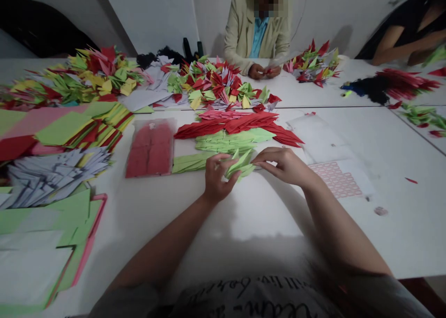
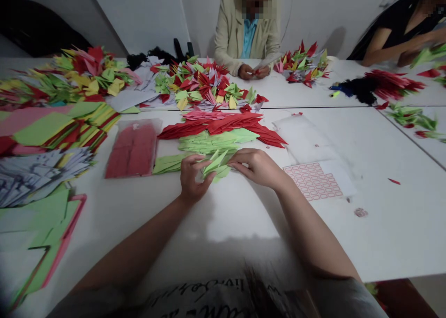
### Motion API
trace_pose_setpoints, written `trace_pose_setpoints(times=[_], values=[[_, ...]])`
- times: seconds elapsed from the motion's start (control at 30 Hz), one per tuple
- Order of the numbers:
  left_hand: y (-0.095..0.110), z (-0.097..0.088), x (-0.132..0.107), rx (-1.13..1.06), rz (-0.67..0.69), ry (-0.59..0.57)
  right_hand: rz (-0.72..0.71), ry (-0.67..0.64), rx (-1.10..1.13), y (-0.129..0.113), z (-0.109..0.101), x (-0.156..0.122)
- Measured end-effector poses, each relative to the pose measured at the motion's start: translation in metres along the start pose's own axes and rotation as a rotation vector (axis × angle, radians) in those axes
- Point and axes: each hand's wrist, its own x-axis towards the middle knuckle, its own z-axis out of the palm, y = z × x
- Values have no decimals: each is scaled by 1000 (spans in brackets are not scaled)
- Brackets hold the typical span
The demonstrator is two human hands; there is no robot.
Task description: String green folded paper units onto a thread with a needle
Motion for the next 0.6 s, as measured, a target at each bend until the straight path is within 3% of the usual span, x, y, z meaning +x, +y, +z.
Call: trace_pose_setpoints(times=[0.13,0.3,0.6], values=[[1,1,-1,-34,-32,-75,39,-16,54,0,9,2],[-1,2,-2,-142,-135,-101,143,72,92,4,9,0],[-3,3,-2,-234,-217,-132,214,89,89,5,15,4]])
